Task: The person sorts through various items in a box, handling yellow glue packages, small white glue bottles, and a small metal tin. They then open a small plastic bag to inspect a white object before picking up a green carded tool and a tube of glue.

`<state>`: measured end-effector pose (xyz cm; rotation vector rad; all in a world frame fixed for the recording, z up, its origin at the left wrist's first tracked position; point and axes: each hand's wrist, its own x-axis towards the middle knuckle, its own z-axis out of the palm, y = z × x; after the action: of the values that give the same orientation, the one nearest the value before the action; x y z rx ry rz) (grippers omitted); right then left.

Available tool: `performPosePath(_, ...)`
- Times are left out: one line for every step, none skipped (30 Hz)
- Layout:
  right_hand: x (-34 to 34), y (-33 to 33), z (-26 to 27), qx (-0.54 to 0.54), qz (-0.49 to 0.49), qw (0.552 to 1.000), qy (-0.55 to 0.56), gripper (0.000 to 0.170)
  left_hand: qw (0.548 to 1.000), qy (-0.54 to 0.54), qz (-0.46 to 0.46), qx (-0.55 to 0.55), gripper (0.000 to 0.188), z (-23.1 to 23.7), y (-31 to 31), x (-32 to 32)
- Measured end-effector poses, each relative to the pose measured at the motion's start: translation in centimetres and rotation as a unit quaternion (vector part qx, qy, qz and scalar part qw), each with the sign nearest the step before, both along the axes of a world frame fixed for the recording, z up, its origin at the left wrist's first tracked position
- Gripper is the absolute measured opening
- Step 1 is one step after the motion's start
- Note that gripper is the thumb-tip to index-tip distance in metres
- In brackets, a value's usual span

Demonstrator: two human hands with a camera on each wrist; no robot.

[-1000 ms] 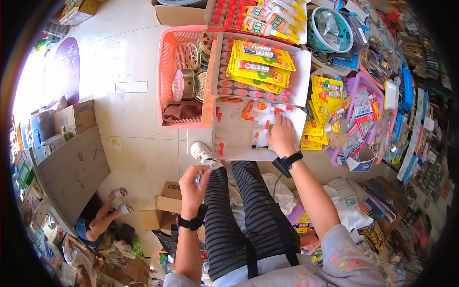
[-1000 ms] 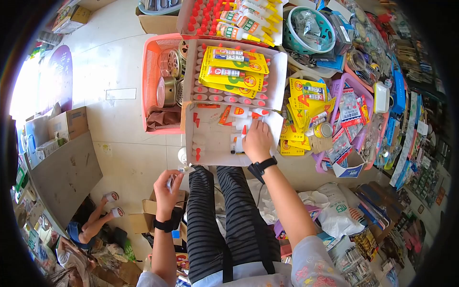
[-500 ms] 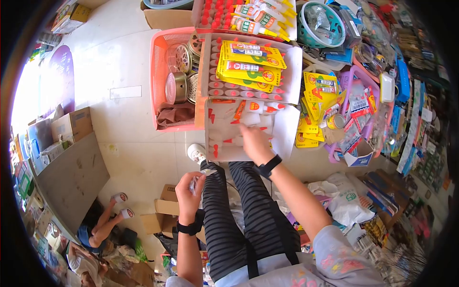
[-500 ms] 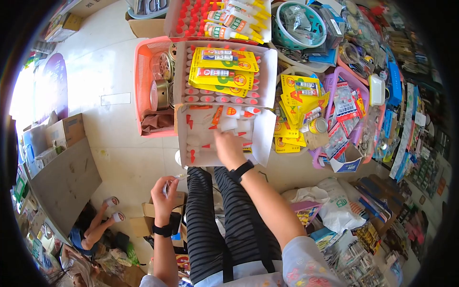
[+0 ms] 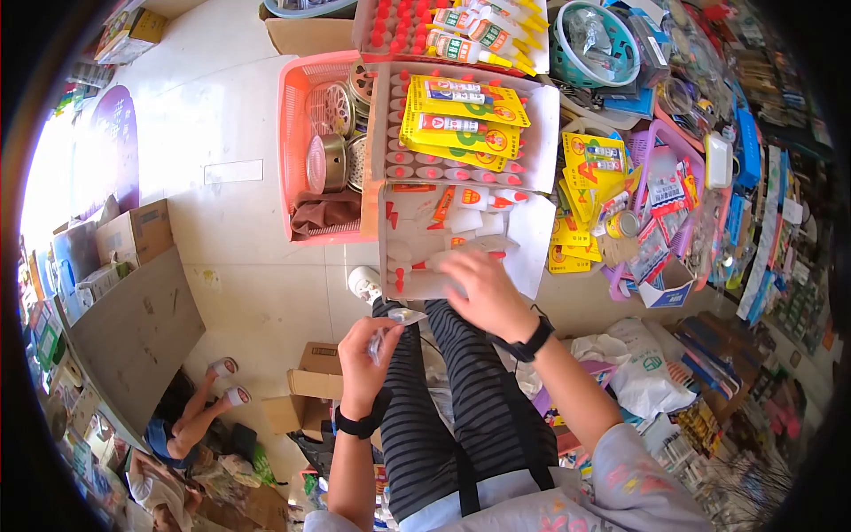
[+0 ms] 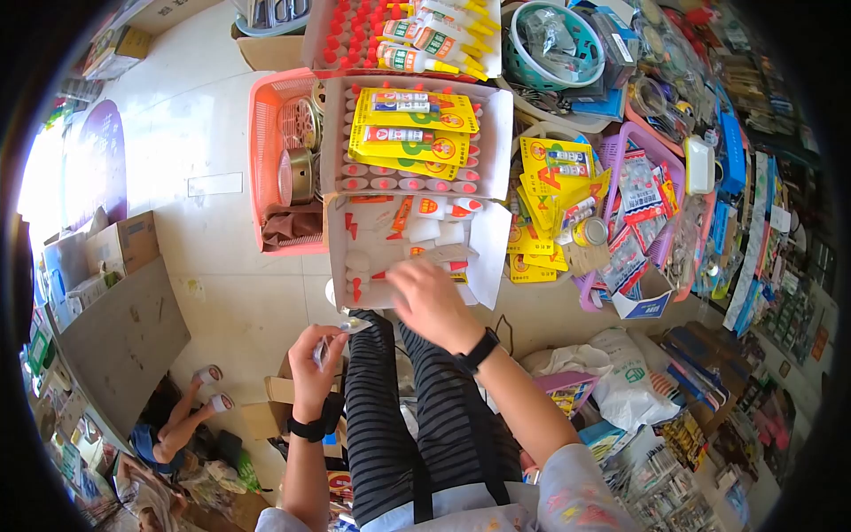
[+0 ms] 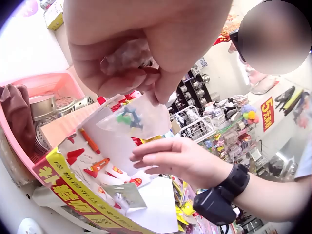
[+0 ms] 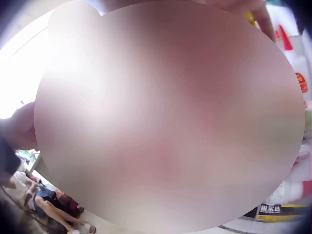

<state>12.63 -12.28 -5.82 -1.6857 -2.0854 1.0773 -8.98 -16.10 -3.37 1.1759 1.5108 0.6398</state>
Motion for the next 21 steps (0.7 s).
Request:
performPosePath(-0.1,-0.2,0.8,-0.071,0.006,0.989,0.126,0.029,1.0,-0.007,-0.006,0.008,0.008,0.3,0.3,0.4)
performPosePath(-0.5,-0.1,1.8,-0.068,0.018,0.976,0.206,0.035,1.0,-0.014,-0.013,0.016,0.008,0.7,0.6,0.8)
performPosePath(-0.8,-0.1,2.7,-0.087,0.022,0.967,0.24,0.035,0.999,-0.02,-0.02,0.025,0.008,0.9,1.0,1.1)
performPosePath(-0.9,-0.2,3.1,-0.101,0.021,0.965,0.241,0.031,0.999,-0.018,-0.029,0.042,0.008,1.0,1.2,1.3)
performPosePath(-1.0,-0.3,3.3,-0.116,0.02,0.963,0.242,0.026,0.998,-0.015,-0.035,0.045,0.008,1.2,1.4,1.5)
performPosePath(-1.0,-0.4,3.3,-0.105,0.015,0.964,0.243,0.022,0.998,-0.012,-0.04,0.049,0.008,1.3,1.5,1.6)
performPosePath(-1.0,-0.4,3.1,-0.093,0.01,0.966,0.242,0.019,0.998,-0.01,-0.046,0.052,0.009,1.4,1.7,1.7)
performPosePath(-1.0,-0.5,3.1,-0.082,0.005,0.967,0.242,0.015,0.997,-0.013,-0.045,0.054,0.009,1.4,1.9,1.7)
performPosePath(-1.1,-0.5,3.2,-0.087,-0.014,0.963,0.255,0.013,0.997,-0.015,-0.044,0.056,0.01,1.5,2.1,1.8)
performPosePath(-1.1,-0.4,3.3,-0.092,-0.032,0.959,0.267,0.011,0.997,-0.016,-0.043,0.057,0.011,1.5,2.2,1.8)
performPosePath(-1.2,-0.4,3.4,-0.098,-0.051,0.954,0.28,0.009,0.998,-0.015,-0.041,0.042,0.015,1.5,2.3,1.8)
performPosePath(-1.1,-0.2,3.5,-0.085,-0.054,0.959,0.265,0.009,0.999,-0.014,-0.039,0.028,0.019,1.5,2.4,1.9)
performPosePath(-0.8,0.1,3.6,-0.072,-0.057,0.964,0.249,0.009,0.999,-0.012,-0.036,0.013,0.024,1.5,2.5,2.0)
performPosePath(-0.6,0.3,3.7,-0.058,-0.061,0.969,0.233,0.01,0.999,-0.008,-0.026,0.021,0.03,1.3,2.5,2.0)
performPosePath(-0.5,0.3,3.8,-0.078,-0.091,0.967,0.225,0.009,0.999,-0.004,-0.016,0.029,0.036,1.1,2.6,2.2)
performPosePath(-0.4,0.3,4.0,-0.099,-0.121,0.964,0.216,0.009,0.999,-0.001,-0.006,0.037,0.042,1.0,2.6,2.2)
performPosePath(-0.3,0.3,4.1,-0.119,-0.151,0.96,0.206,0.008,0.999,-0.006,-0.01,0.035,0.043,1.2,2.7,2.2)
performPosePath(-0.3,0.2,4.1,-0.084,-0.148,0.963,0.209,0.007,0.999,-0.01,-0.013,0.033,0.044,1.5,2.8,2.1)
performPosePath(-0.3,0.1,4.3,-0.119,-0.171,0.956,0.209,0.007,0.999,-0.014,-0.017,0.03,0.046,1.6,2.9,2.0)
performPosePath(-0.4,0.2,4.7,-0.153,-0.194,0.946,0.209,0.007,0.998,-0.049,-0.009,0.042,0.044,1.6,2.9,2.0)
performPosePath(-0.5,0.3,5.1,-0.186,-0.216,0.936,0.208,0.008,0.995,-0.084,-0.001,0.055,0.043,1.5,2.9,1.9)
